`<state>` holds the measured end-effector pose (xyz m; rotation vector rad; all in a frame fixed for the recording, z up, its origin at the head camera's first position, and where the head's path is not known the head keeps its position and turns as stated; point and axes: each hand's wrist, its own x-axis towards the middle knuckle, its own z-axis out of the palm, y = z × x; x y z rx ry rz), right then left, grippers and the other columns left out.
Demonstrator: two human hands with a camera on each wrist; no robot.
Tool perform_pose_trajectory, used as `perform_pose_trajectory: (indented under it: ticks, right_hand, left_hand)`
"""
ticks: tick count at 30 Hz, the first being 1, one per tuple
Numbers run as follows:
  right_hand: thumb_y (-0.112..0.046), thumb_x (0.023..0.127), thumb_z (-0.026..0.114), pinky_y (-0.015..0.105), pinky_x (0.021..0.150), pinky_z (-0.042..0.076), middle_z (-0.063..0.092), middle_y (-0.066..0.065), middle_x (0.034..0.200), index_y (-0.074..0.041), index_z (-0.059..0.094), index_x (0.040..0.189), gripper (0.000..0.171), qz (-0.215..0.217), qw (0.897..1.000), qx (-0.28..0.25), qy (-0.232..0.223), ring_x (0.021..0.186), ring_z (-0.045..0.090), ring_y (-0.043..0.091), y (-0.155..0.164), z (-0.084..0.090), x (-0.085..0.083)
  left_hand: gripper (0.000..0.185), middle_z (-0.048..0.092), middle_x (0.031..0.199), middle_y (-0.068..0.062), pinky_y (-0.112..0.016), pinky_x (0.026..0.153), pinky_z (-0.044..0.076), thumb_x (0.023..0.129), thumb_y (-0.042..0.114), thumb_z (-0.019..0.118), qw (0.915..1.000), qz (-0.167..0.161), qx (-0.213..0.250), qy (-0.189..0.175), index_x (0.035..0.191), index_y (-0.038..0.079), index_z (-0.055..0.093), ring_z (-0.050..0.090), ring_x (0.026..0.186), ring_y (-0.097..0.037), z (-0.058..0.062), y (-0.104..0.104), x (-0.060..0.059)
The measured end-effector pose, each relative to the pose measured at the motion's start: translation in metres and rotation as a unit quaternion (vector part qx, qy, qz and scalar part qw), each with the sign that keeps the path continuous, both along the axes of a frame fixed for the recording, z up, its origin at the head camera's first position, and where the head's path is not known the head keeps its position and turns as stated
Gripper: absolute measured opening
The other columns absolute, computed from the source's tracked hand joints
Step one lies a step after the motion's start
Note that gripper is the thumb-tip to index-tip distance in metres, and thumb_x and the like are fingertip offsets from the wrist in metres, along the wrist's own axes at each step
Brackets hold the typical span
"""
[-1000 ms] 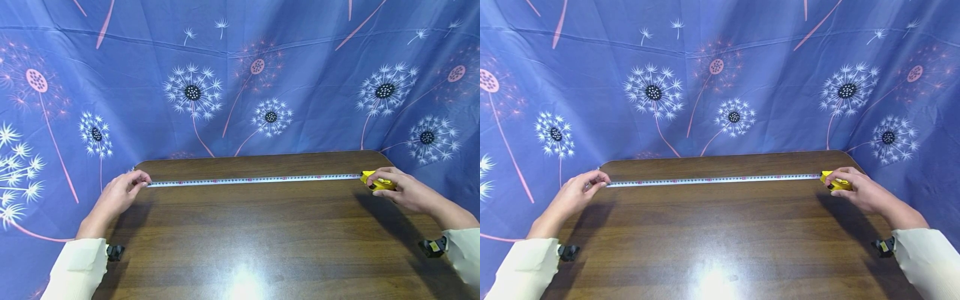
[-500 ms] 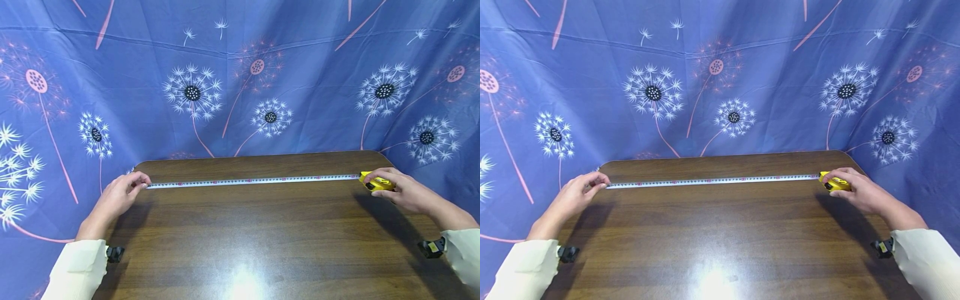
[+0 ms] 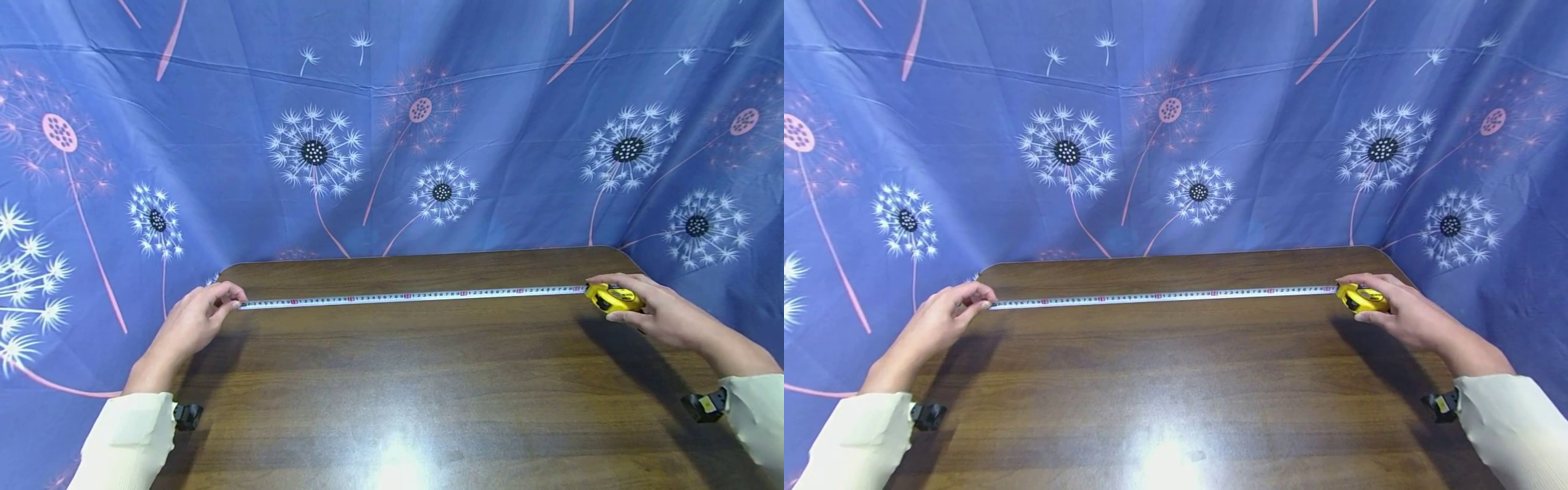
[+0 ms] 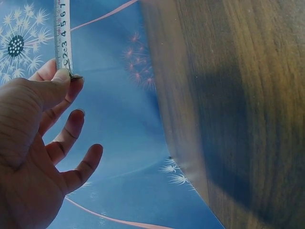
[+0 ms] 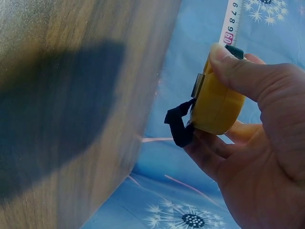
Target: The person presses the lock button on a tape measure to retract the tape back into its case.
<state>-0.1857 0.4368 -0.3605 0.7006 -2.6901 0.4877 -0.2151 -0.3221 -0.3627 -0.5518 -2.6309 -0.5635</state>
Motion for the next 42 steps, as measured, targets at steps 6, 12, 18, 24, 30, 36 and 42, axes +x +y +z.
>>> perform_pose_trajectory:
  ticks: [6,12,18,24,30,36,42]
  right_hand:
    - [-0.001,0.079,0.087,0.015,0.077,0.037,0.059,0.016,0.128,-0.015,0.058,0.145,0.074,0.003,1.000,0.014,0.001,0.112,0.042,-0.004,0.003,0.000,0.000]
    - [0.000,0.079,0.087,0.011,0.079,0.034,0.060,0.016,0.127,-0.014,0.059,0.144,0.072,0.008,1.000,0.009,0.000,0.115,0.039,-0.008,0.002,-0.001,0.000]
    - [0.000,0.079,0.087,0.011,0.081,0.035,0.060,0.015,0.126,-0.014,0.060,0.143,0.071,0.013,1.000,0.009,0.001,0.115,0.039,-0.007,0.000,-0.001,0.000]
    - [0.000,0.078,0.087,0.011,0.082,0.035,0.061,0.015,0.126,-0.014,0.060,0.143,0.072,0.021,1.000,0.011,0.009,0.116,0.040,-0.006,-0.002,-0.001,0.000]
    - [0.002,0.077,0.087,0.011,0.083,0.035,0.062,0.014,0.125,-0.013,0.061,0.143,0.072,0.034,0.999,0.006,0.014,0.115,0.042,-0.004,-0.005,-0.002,-0.001]
    - [-0.001,0.079,0.086,0.011,0.081,0.035,0.061,0.015,0.126,-0.015,0.060,0.143,0.071,0.025,1.000,0.009,0.001,0.115,0.042,-0.005,-0.008,-0.001,0.000]
    - [-0.002,0.081,0.086,0.011,0.082,0.036,0.060,0.014,0.127,-0.015,0.060,0.144,0.070,0.029,1.000,0.009,-0.008,0.114,0.043,-0.002,-0.015,0.002,0.000]
  left_hand:
    - [0.014,0.074,0.090,-0.001,-0.046,0.068,0.048,0.096,0.006,0.071,1.0000,-0.003,0.005,0.000,0.100,0.020,0.071,0.068,0.077,-0.021,0.000,0.000,0.000]
    - [0.014,0.075,0.093,-0.002,-0.046,0.068,0.049,0.097,0.007,0.071,1.0000,0.003,0.006,-0.004,0.101,0.020,0.071,0.070,0.078,-0.023,-0.001,0.000,0.001]
    - [0.013,0.075,0.095,-0.004,-0.048,0.069,0.050,0.098,0.008,0.070,0.9999,0.002,0.008,-0.006,0.102,0.020,0.070,0.071,0.080,-0.025,-0.002,0.000,0.001]
    - [0.012,0.075,0.098,-0.005,-0.050,0.072,0.050,0.099,0.009,0.070,0.9999,-0.001,0.009,-0.011,0.102,0.020,0.070,0.072,0.083,-0.028,-0.001,0.002,0.002]
    - [0.012,0.075,0.099,-0.003,-0.052,0.073,0.050,0.099,0.009,0.070,0.9999,-0.003,0.010,-0.013,0.103,0.021,0.071,0.072,0.084,-0.028,-0.001,0.004,0.002]
    - [0.013,0.075,0.098,-0.002,-0.051,0.073,0.051,0.098,0.007,0.070,0.9999,-0.010,0.009,-0.006,0.102,0.020,0.070,0.072,0.082,-0.026,-0.002,0.007,0.002]
    - [0.014,0.074,0.096,0.001,-0.048,0.073,0.051,0.097,0.006,0.071,0.9998,-0.017,0.010,0.001,0.101,0.019,0.070,0.070,0.080,-0.022,-0.004,0.010,0.002]
